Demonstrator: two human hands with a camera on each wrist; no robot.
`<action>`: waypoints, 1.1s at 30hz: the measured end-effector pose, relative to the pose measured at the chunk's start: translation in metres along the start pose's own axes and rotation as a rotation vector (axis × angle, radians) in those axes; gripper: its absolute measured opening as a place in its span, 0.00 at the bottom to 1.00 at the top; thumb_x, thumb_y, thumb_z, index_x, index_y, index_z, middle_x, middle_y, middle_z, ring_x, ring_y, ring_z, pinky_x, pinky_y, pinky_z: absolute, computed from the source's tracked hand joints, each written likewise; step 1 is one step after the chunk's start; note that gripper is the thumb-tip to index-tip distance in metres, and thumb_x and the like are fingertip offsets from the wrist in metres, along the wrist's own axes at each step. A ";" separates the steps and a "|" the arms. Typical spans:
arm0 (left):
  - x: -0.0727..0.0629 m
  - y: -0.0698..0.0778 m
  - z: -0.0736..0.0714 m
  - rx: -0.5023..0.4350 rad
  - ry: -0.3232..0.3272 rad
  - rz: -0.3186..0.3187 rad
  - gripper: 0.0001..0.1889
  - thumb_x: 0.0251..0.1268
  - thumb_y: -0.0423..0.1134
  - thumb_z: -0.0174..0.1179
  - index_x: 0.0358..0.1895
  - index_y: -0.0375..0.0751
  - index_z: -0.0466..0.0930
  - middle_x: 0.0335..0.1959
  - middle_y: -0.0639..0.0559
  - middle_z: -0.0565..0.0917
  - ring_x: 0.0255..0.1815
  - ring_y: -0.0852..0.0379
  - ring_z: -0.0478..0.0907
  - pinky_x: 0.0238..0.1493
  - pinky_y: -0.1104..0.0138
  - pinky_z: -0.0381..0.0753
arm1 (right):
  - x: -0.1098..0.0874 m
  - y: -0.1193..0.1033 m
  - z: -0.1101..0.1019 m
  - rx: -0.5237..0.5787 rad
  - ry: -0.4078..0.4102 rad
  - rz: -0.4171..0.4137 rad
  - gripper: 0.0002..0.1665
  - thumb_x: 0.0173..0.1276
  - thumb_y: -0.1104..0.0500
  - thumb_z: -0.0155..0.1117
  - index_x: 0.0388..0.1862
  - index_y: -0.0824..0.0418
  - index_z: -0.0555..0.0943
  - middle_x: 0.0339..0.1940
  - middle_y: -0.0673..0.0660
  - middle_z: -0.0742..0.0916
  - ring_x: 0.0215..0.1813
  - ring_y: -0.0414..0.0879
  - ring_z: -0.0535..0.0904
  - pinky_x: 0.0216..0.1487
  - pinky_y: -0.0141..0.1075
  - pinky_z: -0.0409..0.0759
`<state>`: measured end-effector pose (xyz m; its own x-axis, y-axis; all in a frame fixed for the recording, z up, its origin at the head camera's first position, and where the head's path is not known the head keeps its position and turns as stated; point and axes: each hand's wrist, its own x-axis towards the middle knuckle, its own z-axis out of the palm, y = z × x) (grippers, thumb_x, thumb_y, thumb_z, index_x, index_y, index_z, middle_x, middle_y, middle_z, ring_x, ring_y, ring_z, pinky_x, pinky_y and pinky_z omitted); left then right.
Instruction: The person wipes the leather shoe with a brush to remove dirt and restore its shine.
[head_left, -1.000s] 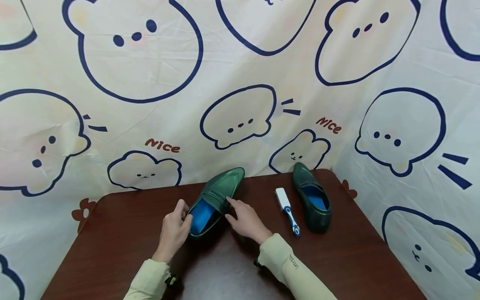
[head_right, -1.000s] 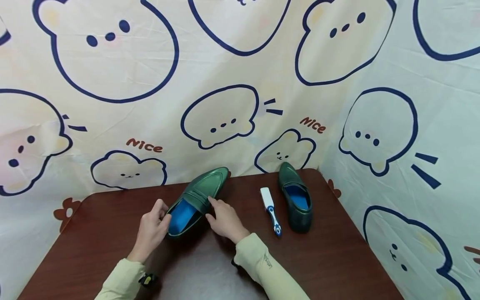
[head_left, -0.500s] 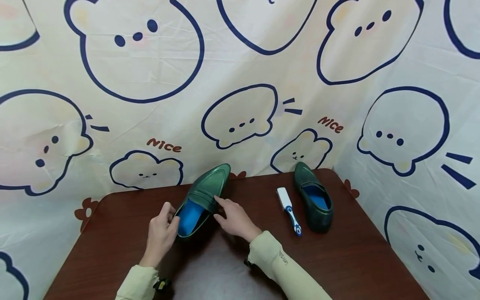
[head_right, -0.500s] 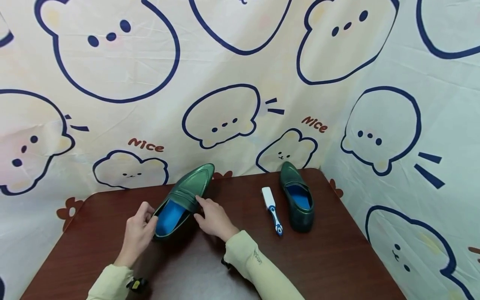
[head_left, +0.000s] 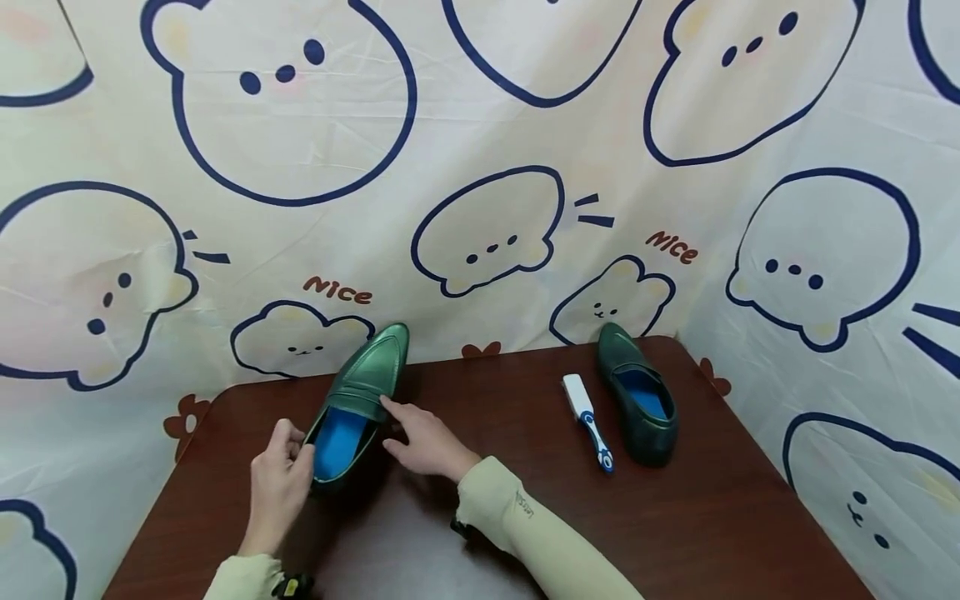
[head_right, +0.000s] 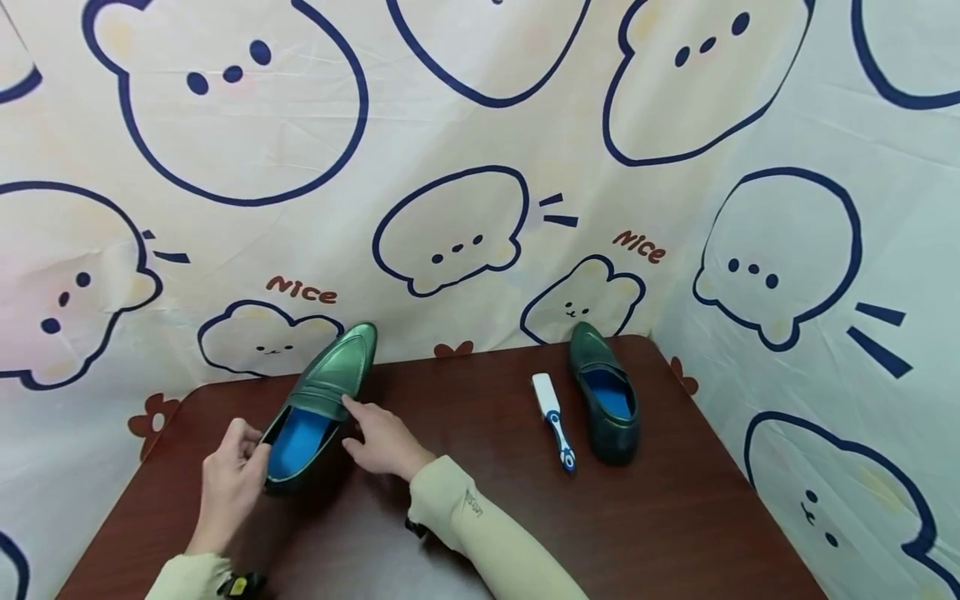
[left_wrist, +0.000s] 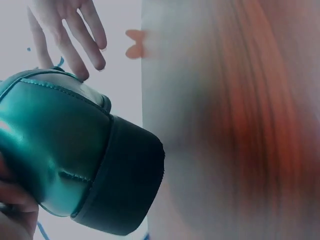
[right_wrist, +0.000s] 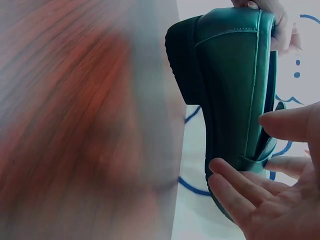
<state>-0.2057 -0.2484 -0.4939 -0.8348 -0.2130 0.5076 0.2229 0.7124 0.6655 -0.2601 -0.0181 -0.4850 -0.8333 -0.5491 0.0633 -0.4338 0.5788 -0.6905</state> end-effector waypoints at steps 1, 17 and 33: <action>0.000 -0.003 -0.003 0.010 0.002 -0.020 0.04 0.68 0.24 0.54 0.38 0.36 0.73 0.16 0.54 0.69 0.16 0.63 0.62 0.19 0.68 0.62 | 0.003 -0.003 0.002 -0.008 -0.015 -0.002 0.39 0.82 0.52 0.58 0.86 0.47 0.55 0.81 0.52 0.70 0.76 0.45 0.72 0.74 0.42 0.71; 0.002 -0.042 -0.054 0.113 -0.024 -0.358 0.06 0.75 0.32 0.48 0.47 0.36 0.73 0.22 0.46 0.78 0.16 0.56 0.71 0.19 0.66 0.69 | 0.047 -0.057 0.044 -0.079 -0.168 -0.002 0.46 0.80 0.47 0.59 0.87 0.41 0.46 0.86 0.48 0.58 0.84 0.39 0.54 0.79 0.36 0.63; -0.004 -0.069 -0.067 0.086 -0.062 -0.515 0.08 0.78 0.35 0.45 0.50 0.35 0.70 0.27 0.42 0.84 0.16 0.54 0.74 0.19 0.65 0.74 | 0.063 -0.055 0.076 -0.069 -0.273 -0.019 0.52 0.79 0.49 0.62 0.86 0.33 0.40 0.87 0.42 0.50 0.84 0.35 0.54 0.77 0.34 0.65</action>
<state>-0.1841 -0.3417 -0.5047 -0.8542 -0.5118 0.0917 -0.2639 0.5787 0.7717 -0.2630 -0.1302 -0.4978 -0.7060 -0.6967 -0.1272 -0.4782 0.6015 -0.6400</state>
